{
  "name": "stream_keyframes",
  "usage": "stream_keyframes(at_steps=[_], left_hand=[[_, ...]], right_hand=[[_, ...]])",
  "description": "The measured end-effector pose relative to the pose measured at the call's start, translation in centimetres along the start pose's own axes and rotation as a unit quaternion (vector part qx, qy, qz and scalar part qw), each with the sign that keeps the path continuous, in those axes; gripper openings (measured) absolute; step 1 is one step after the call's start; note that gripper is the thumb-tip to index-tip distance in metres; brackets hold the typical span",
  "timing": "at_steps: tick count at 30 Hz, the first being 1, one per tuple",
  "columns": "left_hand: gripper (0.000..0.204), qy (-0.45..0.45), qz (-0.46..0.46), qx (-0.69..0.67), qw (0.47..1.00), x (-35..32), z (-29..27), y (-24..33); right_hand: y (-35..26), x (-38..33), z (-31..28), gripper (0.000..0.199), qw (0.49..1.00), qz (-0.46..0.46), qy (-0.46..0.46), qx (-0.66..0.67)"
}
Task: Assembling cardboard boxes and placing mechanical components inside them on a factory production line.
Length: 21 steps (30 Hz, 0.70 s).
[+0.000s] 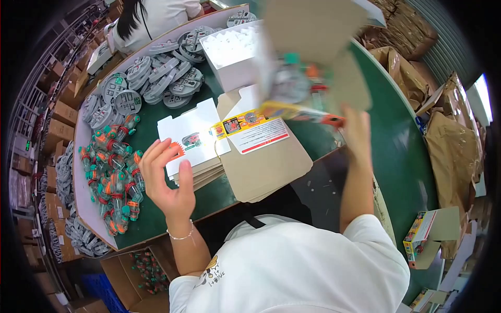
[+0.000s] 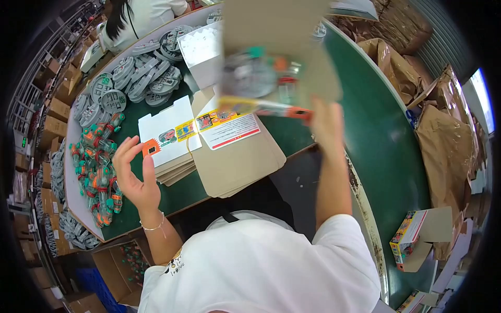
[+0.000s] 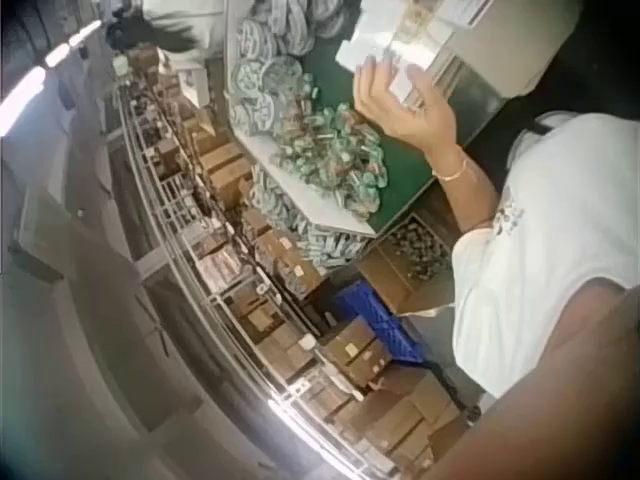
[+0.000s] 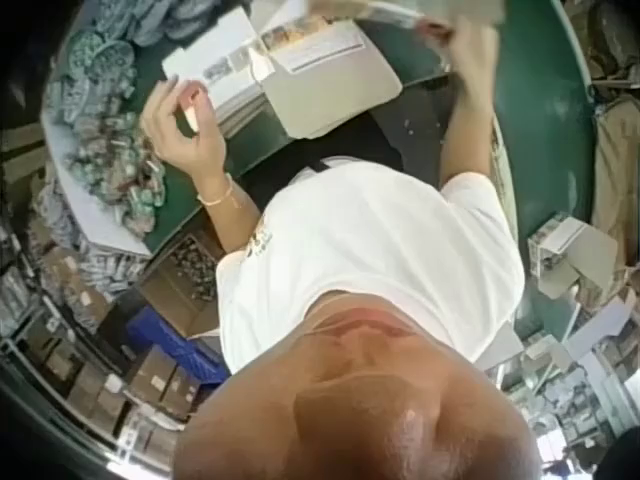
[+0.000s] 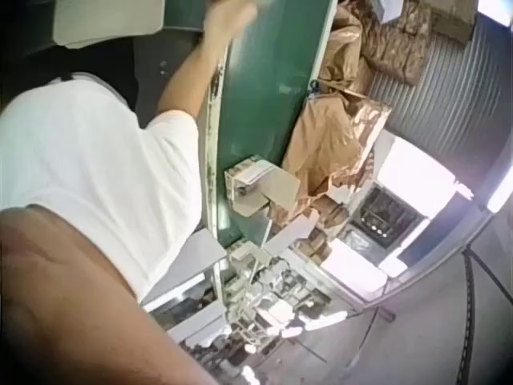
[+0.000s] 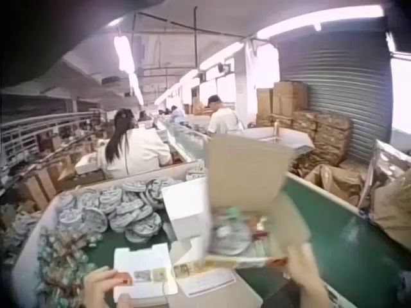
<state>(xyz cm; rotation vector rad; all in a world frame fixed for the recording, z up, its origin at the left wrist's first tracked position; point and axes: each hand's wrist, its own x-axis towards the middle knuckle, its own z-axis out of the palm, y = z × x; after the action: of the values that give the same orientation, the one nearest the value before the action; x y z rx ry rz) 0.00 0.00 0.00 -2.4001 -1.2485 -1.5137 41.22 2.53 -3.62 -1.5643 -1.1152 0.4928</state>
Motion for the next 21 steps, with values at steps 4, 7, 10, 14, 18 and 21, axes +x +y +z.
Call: stream_keyframes(at_steps=[4, 7, 10, 14, 18, 21], left_hand=[[0.050, -0.035, -0.180, 0.084, 0.979, -3.2, 0.3, -4.5], [0.061, -0.042, -0.259, 0.130, 0.956, -3.4, 0.7, -6.5], [0.068, -0.062, -0.256, 0.140, 0.954, -4.2, 1.9, -7.3], [0.076, -0.136, -0.285, 0.095, 0.944, -3.9, 2.7, -7.0], [0.079, -0.160, -0.318, 0.079, 0.931, -4.5, 2.7, -5.6], [0.080, -0.134, -0.333, 0.074, 0.930, -5.4, 2.7, -5.5]], right_hand=[[6.9, -0.5, -9.8, 0.040, 0.975, 0.060, 0.156, -0.145], [7.7, -1.3, -11.8, 0.040, 0.943, 0.045, 0.280, -0.175], [11.0, -1.9, -15.2, 0.047, 0.929, 0.150, 0.243, -0.234], [12.7, -1.4, -15.8, 0.046, 0.764, 0.112, 0.320, -0.548], [2.1, 1.2, -7.4, 0.042, 0.756, -0.299, 0.432, -0.390], [-0.4, 6.2, -0.5, 0.050, 0.914, -0.267, 0.217, -0.214]])
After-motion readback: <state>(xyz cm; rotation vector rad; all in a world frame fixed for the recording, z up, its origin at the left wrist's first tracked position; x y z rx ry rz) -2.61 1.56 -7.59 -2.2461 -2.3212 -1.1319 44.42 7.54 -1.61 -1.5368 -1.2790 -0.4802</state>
